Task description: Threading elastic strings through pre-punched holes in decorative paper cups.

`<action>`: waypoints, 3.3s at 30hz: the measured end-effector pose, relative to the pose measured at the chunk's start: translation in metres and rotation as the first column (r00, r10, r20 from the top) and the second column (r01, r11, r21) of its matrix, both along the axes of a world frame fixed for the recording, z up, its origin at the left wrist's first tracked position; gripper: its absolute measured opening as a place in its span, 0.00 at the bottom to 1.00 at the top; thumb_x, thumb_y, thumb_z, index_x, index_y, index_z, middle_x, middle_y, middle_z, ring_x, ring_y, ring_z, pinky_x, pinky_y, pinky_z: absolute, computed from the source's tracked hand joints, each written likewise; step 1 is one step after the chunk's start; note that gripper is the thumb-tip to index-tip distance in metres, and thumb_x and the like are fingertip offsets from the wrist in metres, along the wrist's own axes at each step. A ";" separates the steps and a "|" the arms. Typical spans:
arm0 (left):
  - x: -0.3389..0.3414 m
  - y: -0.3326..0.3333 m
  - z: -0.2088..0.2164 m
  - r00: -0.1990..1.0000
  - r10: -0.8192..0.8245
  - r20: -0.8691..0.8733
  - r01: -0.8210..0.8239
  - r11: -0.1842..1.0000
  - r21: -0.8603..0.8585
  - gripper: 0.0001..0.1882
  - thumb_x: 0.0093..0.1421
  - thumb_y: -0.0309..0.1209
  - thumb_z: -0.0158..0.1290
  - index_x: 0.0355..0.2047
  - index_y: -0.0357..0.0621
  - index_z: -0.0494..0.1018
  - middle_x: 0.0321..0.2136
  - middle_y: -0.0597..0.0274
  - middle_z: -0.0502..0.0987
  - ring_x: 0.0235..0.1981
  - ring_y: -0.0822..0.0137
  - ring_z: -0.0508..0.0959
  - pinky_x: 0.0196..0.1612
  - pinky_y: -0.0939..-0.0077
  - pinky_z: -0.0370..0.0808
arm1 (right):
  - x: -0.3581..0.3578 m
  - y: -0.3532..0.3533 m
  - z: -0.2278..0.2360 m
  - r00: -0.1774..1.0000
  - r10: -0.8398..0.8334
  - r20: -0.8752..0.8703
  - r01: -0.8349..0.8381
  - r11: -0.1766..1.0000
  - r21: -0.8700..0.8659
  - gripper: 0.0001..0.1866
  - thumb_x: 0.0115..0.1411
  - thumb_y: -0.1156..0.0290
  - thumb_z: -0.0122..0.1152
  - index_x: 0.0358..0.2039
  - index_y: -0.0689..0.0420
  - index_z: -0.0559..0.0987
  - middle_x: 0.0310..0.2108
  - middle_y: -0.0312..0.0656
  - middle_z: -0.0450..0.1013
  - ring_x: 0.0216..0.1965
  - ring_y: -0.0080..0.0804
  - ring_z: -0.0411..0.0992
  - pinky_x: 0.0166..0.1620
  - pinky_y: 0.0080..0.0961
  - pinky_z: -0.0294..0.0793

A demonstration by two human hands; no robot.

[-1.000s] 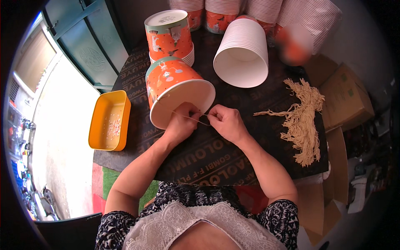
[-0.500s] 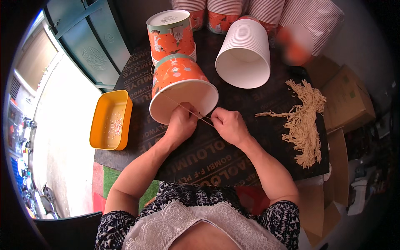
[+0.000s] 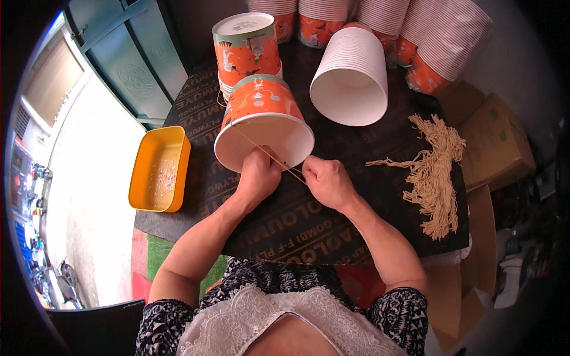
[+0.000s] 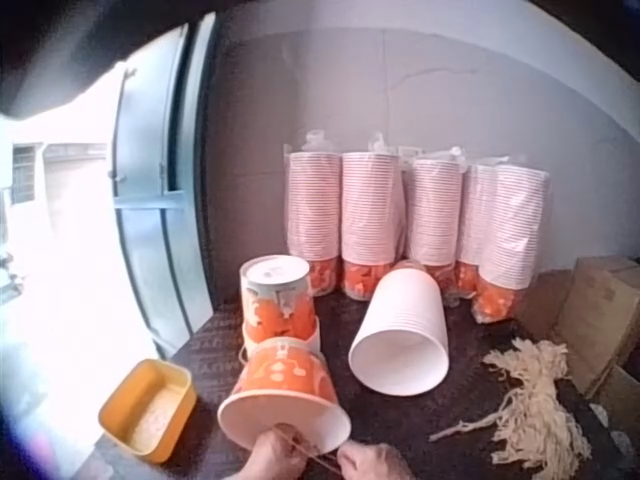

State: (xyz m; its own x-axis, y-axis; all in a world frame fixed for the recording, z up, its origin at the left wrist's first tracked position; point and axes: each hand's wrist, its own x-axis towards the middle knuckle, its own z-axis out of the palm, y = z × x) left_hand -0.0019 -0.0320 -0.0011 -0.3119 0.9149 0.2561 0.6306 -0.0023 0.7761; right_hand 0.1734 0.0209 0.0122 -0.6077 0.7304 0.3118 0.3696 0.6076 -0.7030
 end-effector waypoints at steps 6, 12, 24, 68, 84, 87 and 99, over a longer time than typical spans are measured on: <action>0.002 0.002 0.005 0.999 0.010 -0.036 -0.010 1.000 0.001 0.03 0.50 0.21 0.53 0.24 0.32 0.75 0.22 0.46 0.77 0.28 0.55 0.79 0.31 0.64 0.74 | 0.001 0.001 -0.002 1.000 0.018 -0.018 -0.018 1.000 0.002 0.03 0.55 0.77 0.54 0.27 0.63 0.75 0.21 0.52 0.73 0.24 0.48 0.75 0.28 0.35 0.72; -0.002 -0.002 0.010 0.996 -0.087 -0.035 0.091 0.987 0.134 0.05 0.50 0.21 0.50 0.23 0.29 0.73 0.23 0.36 0.75 0.28 0.41 0.78 0.30 0.56 0.74 | -0.010 0.011 0.002 0.985 -0.117 -0.128 0.107 0.991 -0.080 0.20 0.59 0.60 0.56 0.25 0.68 0.76 0.16 0.51 0.72 0.19 0.33 0.74 0.25 0.32 0.71; -0.022 -0.079 0.112 0.918 -0.322 0.229 0.376 0.892 -0.251 0.14 0.60 0.32 0.53 0.28 0.29 0.75 0.21 0.52 0.77 0.26 0.62 0.80 0.30 0.69 0.75 | -0.019 0.032 0.006 0.948 -0.169 -0.269 0.054 0.919 -0.389 0.22 0.66 0.59 0.48 0.18 0.58 0.67 0.10 0.31 0.59 0.09 0.19 0.57 0.12 0.23 0.54; 0.000 0.000 0.171 0.678 -0.342 0.651 -0.107 0.830 0.548 0.45 0.49 0.38 0.67 0.57 0.35 0.50 0.47 0.51 0.68 0.46 0.64 0.74 0.48 0.70 0.76 | -0.037 -0.010 0.111 0.635 0.347 -0.691 -0.499 0.866 -0.024 0.16 0.60 0.76 0.61 0.48 0.65 0.74 0.41 0.36 0.73 0.37 0.16 0.68 0.40 0.17 0.68; -0.087 -0.029 0.170 0.923 0.231 0.307 -0.384 0.559 0.735 0.55 0.43 0.31 0.68 0.64 0.37 0.43 0.55 0.50 0.61 0.54 0.61 0.66 0.57 0.68 0.67 | -0.041 -0.017 0.118 0.868 0.262 -0.421 0.050 0.798 0.600 0.17 0.50 0.81 0.61 0.43 0.61 0.79 0.50 0.47 0.68 0.35 0.35 0.67 0.37 0.28 0.71; -0.132 -0.021 0.178 0.928 0.272 0.253 -0.364 0.533 0.764 0.56 0.43 0.33 0.69 0.64 0.37 0.42 0.54 0.49 0.62 0.53 0.61 0.67 0.56 0.70 0.68 | -0.032 -0.013 0.123 0.873 0.261 -0.413 0.016 0.830 0.558 0.16 0.53 0.80 0.59 0.44 0.64 0.78 0.48 0.46 0.69 0.34 0.33 0.68 0.38 0.27 0.71; -0.228 0.093 0.146 0.843 0.384 0.378 -0.538 0.620 0.571 0.66 0.38 0.52 0.70 0.64 0.29 0.42 0.53 0.39 0.67 0.53 0.51 0.71 0.58 0.68 0.67 | 0.025 -0.014 0.067 0.929 0.247 -0.275 -0.016 0.770 0.638 0.07 0.52 0.84 0.58 0.33 0.66 0.78 0.34 0.47 0.74 0.32 0.41 0.75 0.34 0.29 0.77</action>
